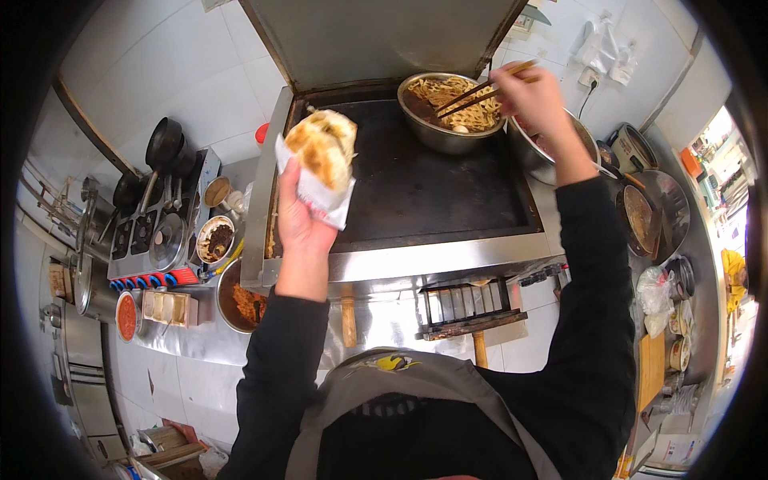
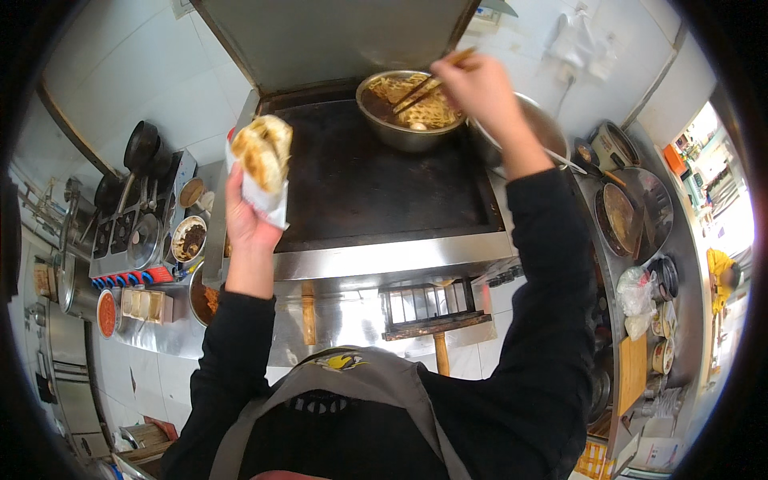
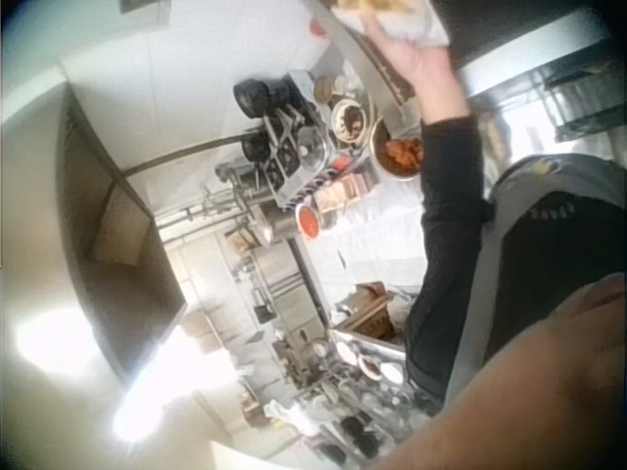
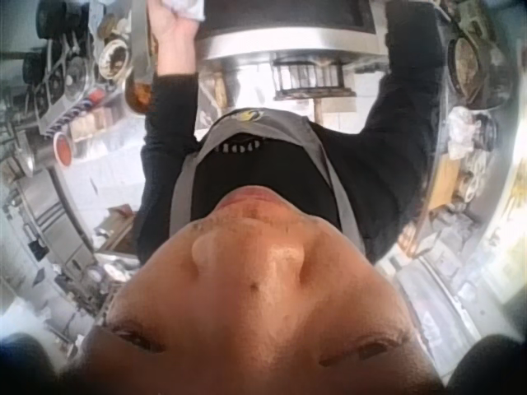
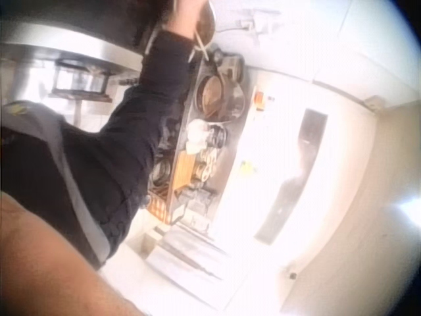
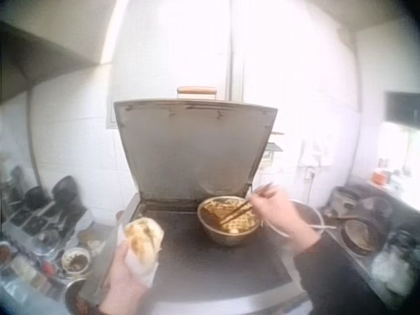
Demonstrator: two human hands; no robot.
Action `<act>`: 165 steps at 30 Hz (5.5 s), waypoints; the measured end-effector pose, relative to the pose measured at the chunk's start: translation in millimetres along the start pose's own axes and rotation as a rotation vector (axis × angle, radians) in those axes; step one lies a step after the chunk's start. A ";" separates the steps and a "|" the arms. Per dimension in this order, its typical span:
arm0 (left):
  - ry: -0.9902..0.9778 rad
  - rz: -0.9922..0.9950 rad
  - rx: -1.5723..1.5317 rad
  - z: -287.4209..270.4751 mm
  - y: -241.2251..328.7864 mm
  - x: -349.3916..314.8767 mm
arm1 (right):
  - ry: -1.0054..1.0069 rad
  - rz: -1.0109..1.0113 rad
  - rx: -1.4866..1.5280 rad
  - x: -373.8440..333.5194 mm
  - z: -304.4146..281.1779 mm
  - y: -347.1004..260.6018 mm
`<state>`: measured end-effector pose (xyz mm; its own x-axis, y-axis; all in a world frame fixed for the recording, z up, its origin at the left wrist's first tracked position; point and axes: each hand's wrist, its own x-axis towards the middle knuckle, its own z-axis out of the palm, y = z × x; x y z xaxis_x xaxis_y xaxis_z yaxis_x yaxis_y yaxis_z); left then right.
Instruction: The person assembles two bao buns by spreading red sauce inside, then adding cooked noodles and egg with chopsticks. The filled buns are wrapped in paper and placed into a plastic bag. The person repeats the process for a second bun.
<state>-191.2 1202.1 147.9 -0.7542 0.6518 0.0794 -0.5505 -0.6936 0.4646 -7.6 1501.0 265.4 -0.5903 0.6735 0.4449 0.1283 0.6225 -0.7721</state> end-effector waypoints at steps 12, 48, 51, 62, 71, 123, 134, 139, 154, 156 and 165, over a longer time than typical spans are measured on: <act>0.048 0.010 -0.039 -30.3 16.7 -147.6 | -0.496 -0.537 -0.400 -42.9 17.3 -16.7; -0.341 -0.742 0.386 181.3 -554.3 -431.5 | 0.773 0.868 0.993 -603.7 -362.0 177.4; -0.511 -0.843 0.435 200.3 -598.0 -428.4 | 0.732 0.872 0.987 -610.6 -403.0 201.6; -0.900 -1.128 0.529 237.9 -774.0 -299.4 | 0.394 1.022 0.968 -537.8 -521.2 344.6; -0.753 -1.119 0.640 258.6 -854.1 -139.4 | 0.984 1.150 0.766 -482.8 -571.0 498.1; 0.718 -0.436 1.758 -63.9 -351.7 -325.1 | -1.336 0.049 -0.051 -353.4 -253.0 320.9; 0.898 -0.299 1.682 -43.7 -359.0 -484.9 | -1.436 0.179 0.073 -335.1 -142.8 277.1; 0.994 -0.396 1.590 -30.1 -346.3 -571.8 | -0.991 -0.405 -0.090 -339.1 -54.6 237.0; 0.939 -0.407 1.524 -26.3 -333.5 -559.0 | -1.496 -0.703 -0.430 -339.5 -27.4 152.5; 0.898 -0.379 1.448 -31.0 -334.6 -537.7 | -1.485 -0.624 -0.300 -331.2 -43.0 158.1; 0.682 -0.105 0.559 -62.3 -341.2 -345.0 | -0.880 0.511 0.697 -289.1 -225.0 250.4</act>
<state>234.6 1194.8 -93.0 -0.8567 0.2553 -0.4481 -0.5085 -0.2731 0.8166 374.5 1551.9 45.5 -0.9673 0.1117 -0.2278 0.2087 -0.1602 -0.9648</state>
